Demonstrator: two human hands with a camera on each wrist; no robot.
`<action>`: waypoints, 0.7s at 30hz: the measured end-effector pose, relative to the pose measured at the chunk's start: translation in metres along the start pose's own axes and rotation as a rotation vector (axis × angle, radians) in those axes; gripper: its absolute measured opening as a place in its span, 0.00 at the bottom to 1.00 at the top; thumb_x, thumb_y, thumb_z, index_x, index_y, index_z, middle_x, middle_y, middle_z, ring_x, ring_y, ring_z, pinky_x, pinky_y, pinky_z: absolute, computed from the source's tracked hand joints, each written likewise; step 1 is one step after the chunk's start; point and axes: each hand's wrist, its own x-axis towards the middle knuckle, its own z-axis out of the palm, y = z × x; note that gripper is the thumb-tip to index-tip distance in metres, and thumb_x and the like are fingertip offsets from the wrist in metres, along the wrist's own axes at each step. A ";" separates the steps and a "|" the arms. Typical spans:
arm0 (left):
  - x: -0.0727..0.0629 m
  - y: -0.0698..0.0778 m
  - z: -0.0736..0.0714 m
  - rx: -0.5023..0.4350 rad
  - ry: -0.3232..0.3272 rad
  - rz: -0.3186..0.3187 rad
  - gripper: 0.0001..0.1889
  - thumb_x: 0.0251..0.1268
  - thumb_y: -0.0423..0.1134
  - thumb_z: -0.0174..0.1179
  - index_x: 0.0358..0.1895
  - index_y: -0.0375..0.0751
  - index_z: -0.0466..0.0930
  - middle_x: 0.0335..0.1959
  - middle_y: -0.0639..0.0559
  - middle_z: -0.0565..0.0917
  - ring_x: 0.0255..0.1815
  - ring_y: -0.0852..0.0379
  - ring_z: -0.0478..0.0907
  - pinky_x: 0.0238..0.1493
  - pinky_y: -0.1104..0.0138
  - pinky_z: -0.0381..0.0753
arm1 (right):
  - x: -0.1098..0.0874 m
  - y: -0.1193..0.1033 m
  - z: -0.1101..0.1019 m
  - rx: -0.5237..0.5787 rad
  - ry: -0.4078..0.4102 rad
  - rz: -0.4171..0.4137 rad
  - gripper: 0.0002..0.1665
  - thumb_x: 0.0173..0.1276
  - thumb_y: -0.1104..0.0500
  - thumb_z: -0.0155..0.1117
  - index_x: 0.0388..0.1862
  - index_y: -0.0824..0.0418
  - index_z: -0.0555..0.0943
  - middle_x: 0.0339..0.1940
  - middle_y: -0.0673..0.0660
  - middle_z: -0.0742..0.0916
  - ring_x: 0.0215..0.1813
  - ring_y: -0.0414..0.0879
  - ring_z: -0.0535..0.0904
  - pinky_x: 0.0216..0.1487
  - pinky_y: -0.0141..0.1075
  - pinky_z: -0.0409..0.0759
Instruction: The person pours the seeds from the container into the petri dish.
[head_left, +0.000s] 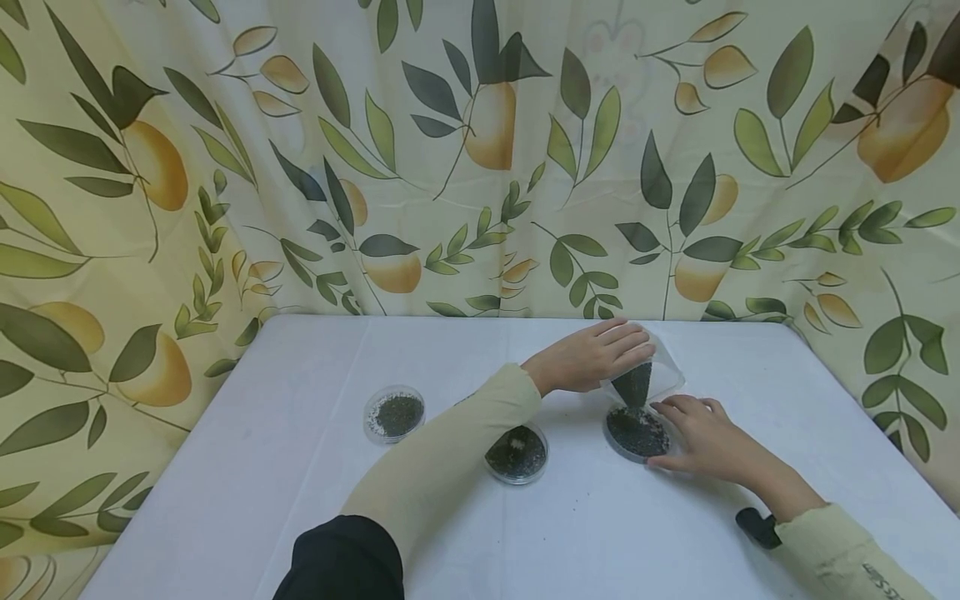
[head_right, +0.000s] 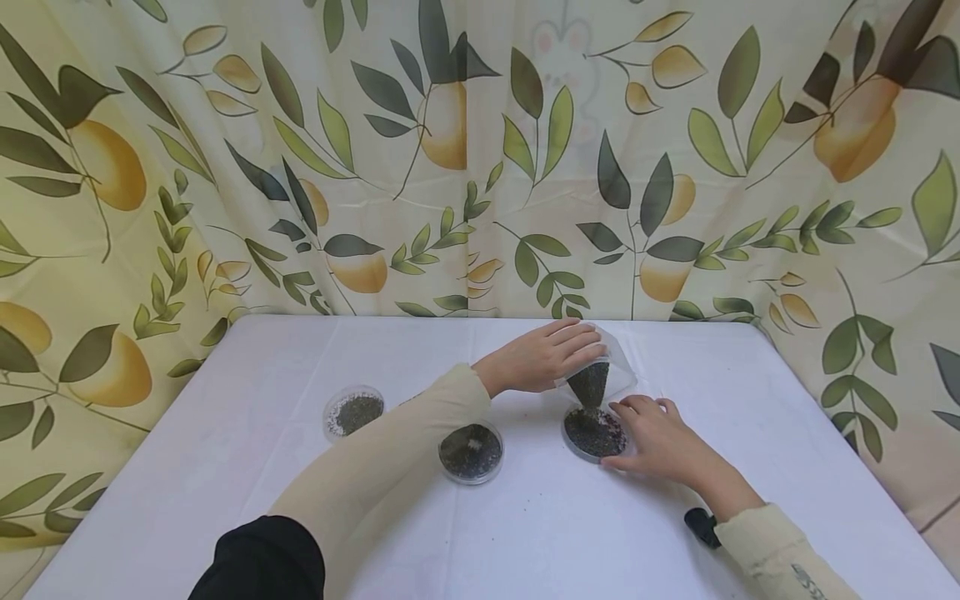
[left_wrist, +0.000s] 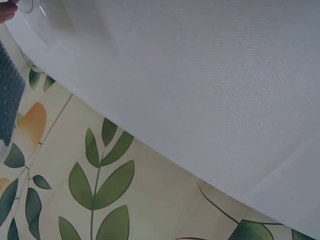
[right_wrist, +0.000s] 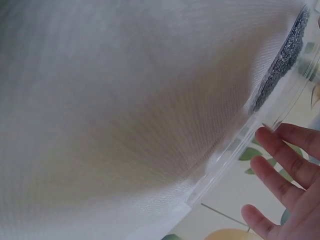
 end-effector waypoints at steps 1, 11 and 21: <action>0.000 0.000 0.000 0.003 0.000 0.001 0.26 0.64 0.38 0.55 0.65 0.43 0.64 0.65 0.50 0.71 0.69 0.54 0.64 0.74 0.63 0.53 | 0.000 0.000 0.000 0.002 -0.002 0.003 0.49 0.45 0.34 0.71 0.55 0.69 0.76 0.53 0.67 0.80 0.58 0.63 0.72 0.54 0.62 0.66; 0.002 0.001 0.001 0.024 0.008 0.002 0.23 0.66 0.36 0.51 0.65 0.43 0.64 0.65 0.51 0.71 0.69 0.56 0.64 0.74 0.63 0.54 | 0.001 0.000 0.002 0.011 -0.012 0.018 0.51 0.44 0.33 0.71 0.57 0.68 0.75 0.58 0.67 0.78 0.60 0.65 0.70 0.49 0.60 0.66; 0.002 0.002 0.004 0.033 0.030 -0.006 0.23 0.68 0.36 0.48 0.66 0.43 0.64 0.65 0.50 0.71 0.69 0.55 0.65 0.74 0.63 0.55 | 0.001 0.002 0.003 0.003 0.003 0.006 0.50 0.44 0.33 0.71 0.57 0.68 0.76 0.57 0.66 0.79 0.58 0.64 0.71 0.47 0.58 0.66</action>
